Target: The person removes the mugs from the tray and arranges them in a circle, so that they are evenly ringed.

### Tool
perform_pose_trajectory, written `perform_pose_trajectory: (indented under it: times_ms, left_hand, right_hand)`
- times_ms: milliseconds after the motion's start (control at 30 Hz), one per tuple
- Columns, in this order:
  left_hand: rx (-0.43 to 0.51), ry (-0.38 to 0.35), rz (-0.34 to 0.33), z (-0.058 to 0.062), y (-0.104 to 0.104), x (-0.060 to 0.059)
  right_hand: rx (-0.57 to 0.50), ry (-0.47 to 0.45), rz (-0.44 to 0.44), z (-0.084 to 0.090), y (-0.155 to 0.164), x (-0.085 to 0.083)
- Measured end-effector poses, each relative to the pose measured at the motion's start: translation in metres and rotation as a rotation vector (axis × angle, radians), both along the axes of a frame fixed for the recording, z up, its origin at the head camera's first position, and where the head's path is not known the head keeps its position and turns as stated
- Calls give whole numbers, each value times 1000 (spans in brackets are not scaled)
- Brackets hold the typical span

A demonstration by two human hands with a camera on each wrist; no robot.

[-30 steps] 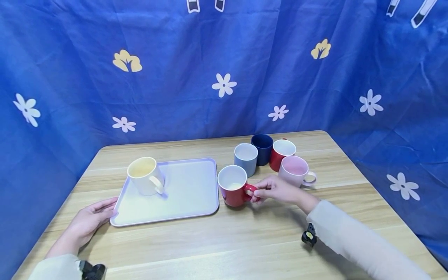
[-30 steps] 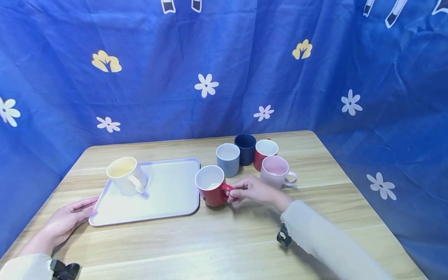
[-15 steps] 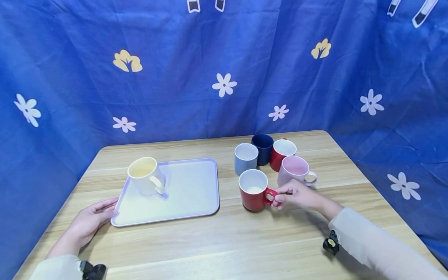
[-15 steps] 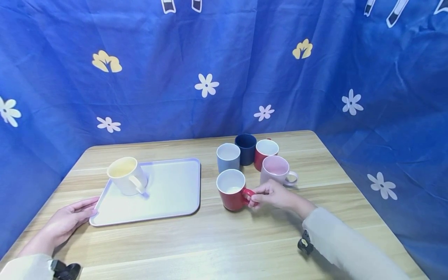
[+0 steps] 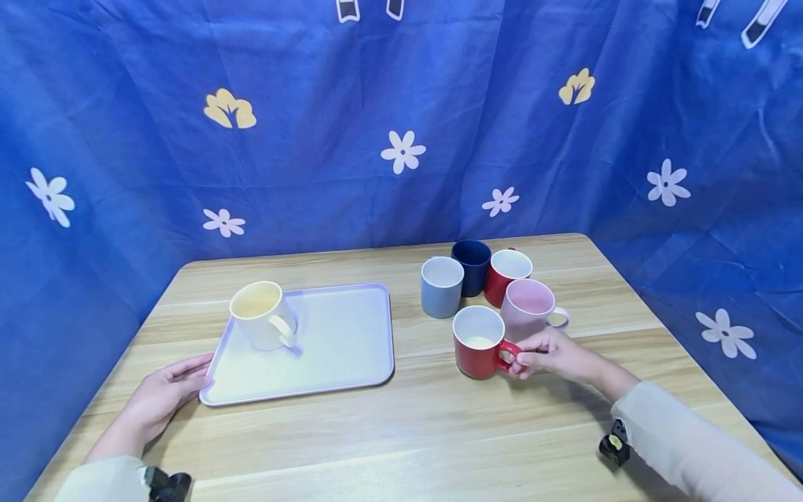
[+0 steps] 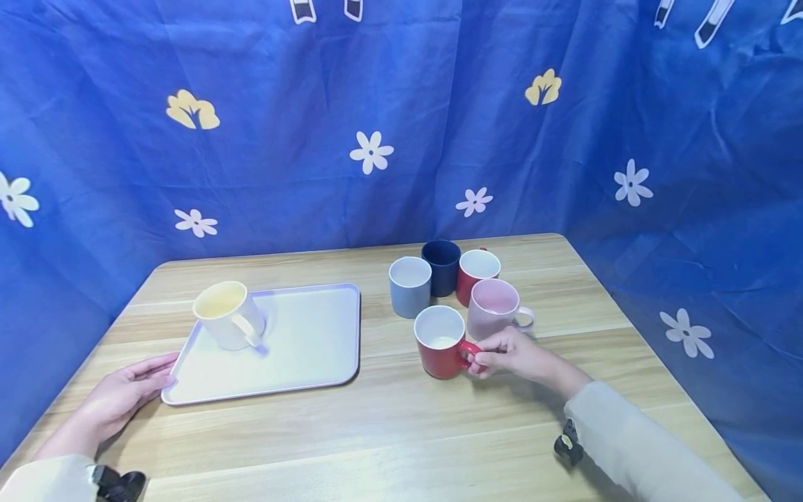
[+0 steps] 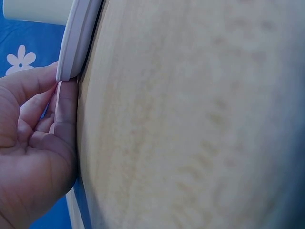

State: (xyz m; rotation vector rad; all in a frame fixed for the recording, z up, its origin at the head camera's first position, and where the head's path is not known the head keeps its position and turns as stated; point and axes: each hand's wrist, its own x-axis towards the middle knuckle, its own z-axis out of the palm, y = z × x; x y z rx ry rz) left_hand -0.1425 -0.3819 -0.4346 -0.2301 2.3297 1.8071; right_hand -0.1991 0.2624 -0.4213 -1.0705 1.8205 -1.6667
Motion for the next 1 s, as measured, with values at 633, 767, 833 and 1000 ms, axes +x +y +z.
perform_pose_trajectory:
  times_ms: [633, 767, 833, 1000]
  left_hand:
    - [-9, -8, 7, 2, 1, 1]
    - [-21, -8, 8, 3, 2, 1]
    - [-23, -7, 8, 3, 2, 1]
    - [-25, -3, 5, 2, 2, 1]
  right_hand:
    - [-133, -85, 25, -15, 24, -5]
    - [-165, -129, 41, -15, 26, -6]
    - [-178, -151, 51, -15, 27, -6]
    - [-195, -166, 73, -15, 28, -6]
